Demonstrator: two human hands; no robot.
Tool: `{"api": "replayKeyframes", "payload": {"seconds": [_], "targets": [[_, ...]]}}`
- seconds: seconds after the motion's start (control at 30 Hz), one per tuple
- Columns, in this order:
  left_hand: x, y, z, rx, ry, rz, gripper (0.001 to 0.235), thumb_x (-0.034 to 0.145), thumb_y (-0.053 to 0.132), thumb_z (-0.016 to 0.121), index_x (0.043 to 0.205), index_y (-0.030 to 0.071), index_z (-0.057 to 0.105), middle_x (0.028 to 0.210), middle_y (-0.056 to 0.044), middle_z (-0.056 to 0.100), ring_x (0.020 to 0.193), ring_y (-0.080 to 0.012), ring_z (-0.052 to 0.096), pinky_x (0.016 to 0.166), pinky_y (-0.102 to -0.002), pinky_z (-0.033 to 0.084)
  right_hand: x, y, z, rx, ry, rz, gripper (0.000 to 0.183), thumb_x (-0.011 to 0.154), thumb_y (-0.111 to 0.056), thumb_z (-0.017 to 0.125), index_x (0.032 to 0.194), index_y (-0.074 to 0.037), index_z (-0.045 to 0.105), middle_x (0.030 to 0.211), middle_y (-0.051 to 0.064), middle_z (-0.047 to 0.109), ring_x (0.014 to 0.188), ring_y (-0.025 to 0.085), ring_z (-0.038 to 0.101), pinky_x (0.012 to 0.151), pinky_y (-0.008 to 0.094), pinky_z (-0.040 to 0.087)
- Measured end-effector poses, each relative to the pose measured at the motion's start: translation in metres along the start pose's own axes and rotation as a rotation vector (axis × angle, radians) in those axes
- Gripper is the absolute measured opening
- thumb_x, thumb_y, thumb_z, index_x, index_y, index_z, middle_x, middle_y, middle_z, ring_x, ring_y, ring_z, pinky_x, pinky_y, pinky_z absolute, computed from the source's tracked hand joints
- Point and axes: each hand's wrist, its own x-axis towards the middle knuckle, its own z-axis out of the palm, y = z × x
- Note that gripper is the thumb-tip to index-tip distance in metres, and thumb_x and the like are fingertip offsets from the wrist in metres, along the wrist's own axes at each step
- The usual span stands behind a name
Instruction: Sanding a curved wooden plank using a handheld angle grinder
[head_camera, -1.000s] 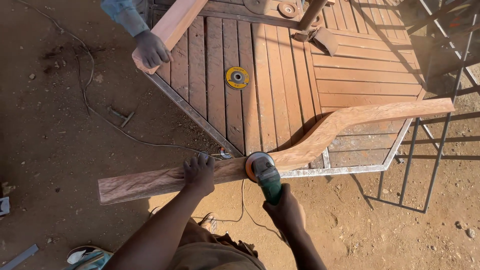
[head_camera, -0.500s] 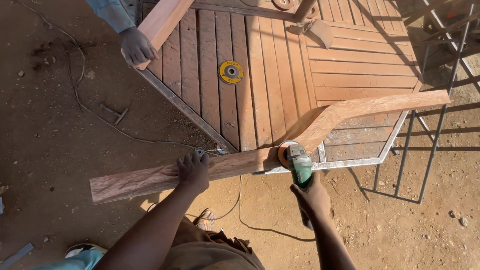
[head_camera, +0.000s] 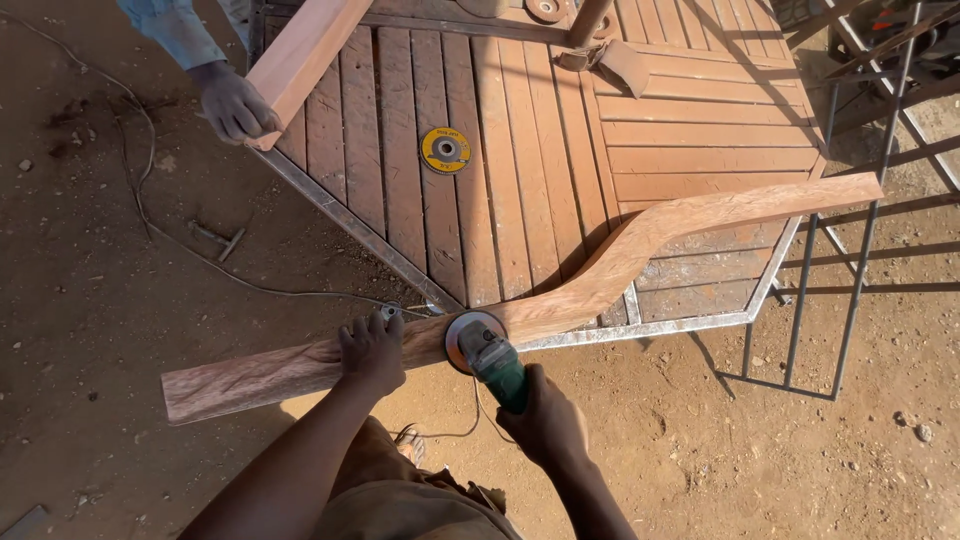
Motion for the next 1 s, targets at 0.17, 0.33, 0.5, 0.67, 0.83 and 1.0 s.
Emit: {"api": "replayKeyframes", "payload": {"seconds": [0.17,0.33,0.5,0.67,0.83,1.0], "targets": [[0.001,0.002,-0.008,0.000,-0.075,-0.014,0.083,0.062,0.033,0.087,0.133,0.022,0.045,0.127,-0.011,0.050,0.112,-0.0337,0.050,0.097,-0.052,0.043,0.020,0.028,-0.029,0.037,0.055,0.192,0.050,0.075,-0.043,0.073,0.110,-0.018,0.047,0.099,0.015,0.075,0.085,0.046,0.069,0.068,0.056,0.050],[-0.001,0.002,-0.006,0.011,-0.024,-0.011,0.077,0.061,0.028,0.085,0.128,0.020,0.047,0.122,-0.013,0.052,0.107,-0.0353,0.052,0.090,-0.052,0.043,0.065,0.094,-0.044,0.149,0.237,0.372,0.060,0.078,-0.050,0.071,0.114,-0.013,0.041,0.105,0.021,0.075,0.094,0.047,0.071,0.079,0.057,0.052],[0.000,0.001,-0.007,0.001,-0.074,-0.001,0.083,0.062,0.031,0.088,0.133,0.019,0.046,0.125,-0.013,0.049,0.111,-0.0352,0.050,0.096,-0.055,0.042,0.083,0.086,-0.040,0.190,0.225,0.413,0.067,0.077,-0.051,0.078,0.116,-0.009,0.042,0.111,0.018,0.074,0.093,0.039,0.073,0.083,0.053,0.057],[0.001,0.002,-0.008,0.009,-0.041,-0.007,0.081,0.062,0.030,0.086,0.132,0.019,0.047,0.125,-0.013,0.053,0.110,-0.0362,0.052,0.097,-0.055,0.043,0.054,-0.005,-0.003,0.172,0.117,0.224,0.052,0.069,-0.035,0.073,0.104,-0.012,0.042,0.092,0.021,0.073,0.083,0.051,0.066,0.068,0.057,0.047],[0.001,-0.002,-0.005,-0.026,0.008,0.011,0.079,0.058,0.025,0.085,0.127,0.021,0.047,0.122,-0.009,0.050,0.106,-0.0338,0.050,0.093,-0.053,0.044,0.034,-0.043,-0.002,0.055,-0.037,0.121,0.052,0.069,-0.032,0.073,0.109,-0.015,0.044,0.093,0.016,0.074,0.078,0.049,0.066,0.060,0.057,0.045],[0.002,-0.002,-0.005,-0.012,-0.066,0.004,0.082,0.060,0.032,0.088,0.130,0.023,0.047,0.125,-0.011,0.050,0.110,-0.0361,0.051,0.094,-0.052,0.044,0.051,-0.007,-0.026,0.099,0.076,0.373,0.053,0.066,-0.039,0.071,0.111,-0.022,0.052,0.103,0.011,0.076,0.095,0.043,0.069,0.075,0.053,0.051]]}}
